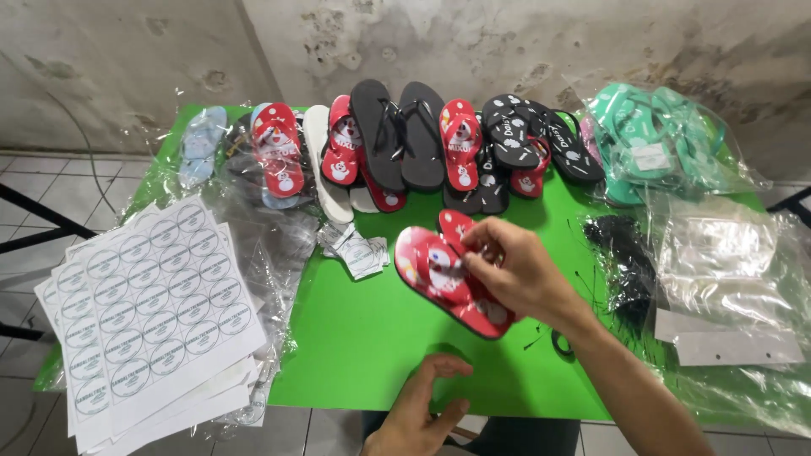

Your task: Packaging flip-flops into plastic bags and trimming excess rubber from the straps using scissors.

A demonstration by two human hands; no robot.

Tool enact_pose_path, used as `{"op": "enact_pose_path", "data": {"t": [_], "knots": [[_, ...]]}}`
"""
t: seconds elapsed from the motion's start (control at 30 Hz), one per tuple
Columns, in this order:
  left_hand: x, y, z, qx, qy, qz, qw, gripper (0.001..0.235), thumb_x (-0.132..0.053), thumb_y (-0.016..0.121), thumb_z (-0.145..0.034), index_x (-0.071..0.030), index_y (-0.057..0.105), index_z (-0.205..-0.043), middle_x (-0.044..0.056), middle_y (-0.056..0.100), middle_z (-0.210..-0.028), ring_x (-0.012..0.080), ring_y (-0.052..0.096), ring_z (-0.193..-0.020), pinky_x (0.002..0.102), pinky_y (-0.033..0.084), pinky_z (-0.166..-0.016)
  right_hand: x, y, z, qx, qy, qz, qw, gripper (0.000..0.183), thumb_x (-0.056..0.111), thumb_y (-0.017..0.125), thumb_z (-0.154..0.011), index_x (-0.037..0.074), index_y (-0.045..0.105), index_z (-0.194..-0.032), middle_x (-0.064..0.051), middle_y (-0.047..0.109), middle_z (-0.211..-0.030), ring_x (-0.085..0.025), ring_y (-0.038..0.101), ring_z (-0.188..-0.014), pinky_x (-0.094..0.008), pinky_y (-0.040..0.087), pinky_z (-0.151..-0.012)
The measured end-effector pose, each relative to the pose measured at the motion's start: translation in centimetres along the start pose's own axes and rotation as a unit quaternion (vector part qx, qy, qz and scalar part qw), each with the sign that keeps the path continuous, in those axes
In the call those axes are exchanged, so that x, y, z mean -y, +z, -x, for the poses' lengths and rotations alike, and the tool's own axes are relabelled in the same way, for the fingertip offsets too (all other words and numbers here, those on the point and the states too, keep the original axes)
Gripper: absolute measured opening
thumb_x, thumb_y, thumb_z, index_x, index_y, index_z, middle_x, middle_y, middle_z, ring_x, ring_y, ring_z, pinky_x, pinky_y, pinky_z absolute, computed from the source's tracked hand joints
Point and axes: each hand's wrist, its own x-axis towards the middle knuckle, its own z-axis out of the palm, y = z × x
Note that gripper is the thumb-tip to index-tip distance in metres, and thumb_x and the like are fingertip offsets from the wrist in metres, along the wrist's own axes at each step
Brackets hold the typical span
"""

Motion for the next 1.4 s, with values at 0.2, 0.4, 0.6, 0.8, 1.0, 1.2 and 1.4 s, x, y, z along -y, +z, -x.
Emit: {"op": "enact_pose_path", "data": {"t": [0.2, 0.4, 0.6, 0.8, 1.0, 1.2, 1.4], "knots": [[1.8, 1.0, -1.2, -0.041, 0.065, 0.186, 0.979, 0.053, -0.04, 0.058, -0.102, -0.004, 0.037, -0.135, 0.015, 0.062, -0.13, 0.023, 0.064, -0.118, 0.035, 0.052, -0.101, -1.4, 2.3, 5.6, 0.046, 0.16, -0.024, 0.986, 0.029, 0.015, 0.073, -0.088, 0.011, 0.07, -0.117, -0.004, 0.078, -0.1, -0.014, 0.071, -0.081, -0.027, 0.059, -0.074], [2.6, 0.9, -2.0, -0.123, -0.001, 0.219, 0.968, 0.065, -0.018, 0.072, -0.094, -0.014, 0.023, -0.137, 0.015, 0.059, -0.129, 0.0188, 0.074, -0.099, 0.034, 0.067, -0.086, -2.3, 4.0, 7.8, -0.019, 0.226, -0.132, 0.965, 0.03, 0.015, 0.07, -0.09, 0.01, 0.066, -0.12, -0.008, 0.074, -0.094, -0.016, 0.076, -0.055, -0.031, 0.066, -0.043], [2.4, 0.2, -2.5, -0.196, -0.028, 0.146, 0.969, 0.076, -0.011, 0.075, -0.087, -0.014, 0.024, -0.143, 0.012, 0.062, -0.123, 0.0153, 0.073, -0.089, 0.028, 0.064, -0.08, -4.8, 6.2, 9.4, 0.01, 0.12, -0.151, 0.981, 0.039, 0.013, 0.064, -0.093, 0.01, 0.066, -0.132, -0.003, 0.072, -0.107, -0.008, 0.061, -0.067, -0.024, 0.051, -0.052], [3.5, -0.3, -3.1, -0.232, -0.062, 0.053, 0.969, 0.06, -0.008, 0.065, -0.088, -0.011, 0.036, -0.14, 0.013, 0.057, -0.134, 0.0146, 0.067, -0.099, 0.028, 0.059, -0.079, -5.6, 5.7, 10.6, 0.017, 0.137, -0.131, 0.982, 0.044, 0.018, 0.067, -0.093, 0.015, 0.064, -0.137, -0.002, 0.071, -0.083, -0.009, 0.057, -0.06, -0.025, 0.051, -0.052], [3.2, -1.6, -2.9, -0.2, -0.093, -0.004, 0.975, 0.042, -0.022, 0.063, -0.095, -0.016, 0.053, -0.135, 0.011, 0.051, -0.151, 0.0129, 0.06, -0.114, 0.029, 0.068, -0.068, -6.5, 5.5, 11.6, 0.016, 0.071, -0.11, 0.991, 0.041, 0.016, 0.069, -0.092, 0.014, 0.066, -0.133, -0.002, 0.074, -0.096, -0.009, 0.066, -0.076, -0.024, 0.055, -0.065], [2.5, -2.1, -2.7, -0.195, -0.076, -0.119, 0.971, 0.041, -0.02, 0.065, -0.094, -0.015, 0.054, -0.133, 0.009, 0.037, -0.164, 0.0187, 0.052, -0.133, 0.031, 0.066, -0.08, -7.5, 5.2, 11.7, -0.014, 0.046, -0.09, 0.995, 0.039, 0.014, 0.069, -0.091, 0.012, 0.067, -0.13, -0.003, 0.076, -0.099, -0.008, 0.071, -0.083, -0.023, 0.058, -0.066], [1.6, -1.7, -3.2, -0.186, -0.047, -0.194, 0.962, 0.088, -0.039, 0.074, -0.088, -0.012, 0.025, -0.156, 0.015, 0.022, -0.169, 0.0326, 0.032, -0.151, 0.052, 0.051, -0.107, -7.8, 5.8, 11.6, -0.033, 0.041, -0.055, 0.997, 0.042, 0.013, 0.067, -0.092, 0.012, 0.064, -0.134, -0.005, 0.077, -0.119, -0.013, 0.076, -0.098, -0.026, 0.063, -0.079]]}}
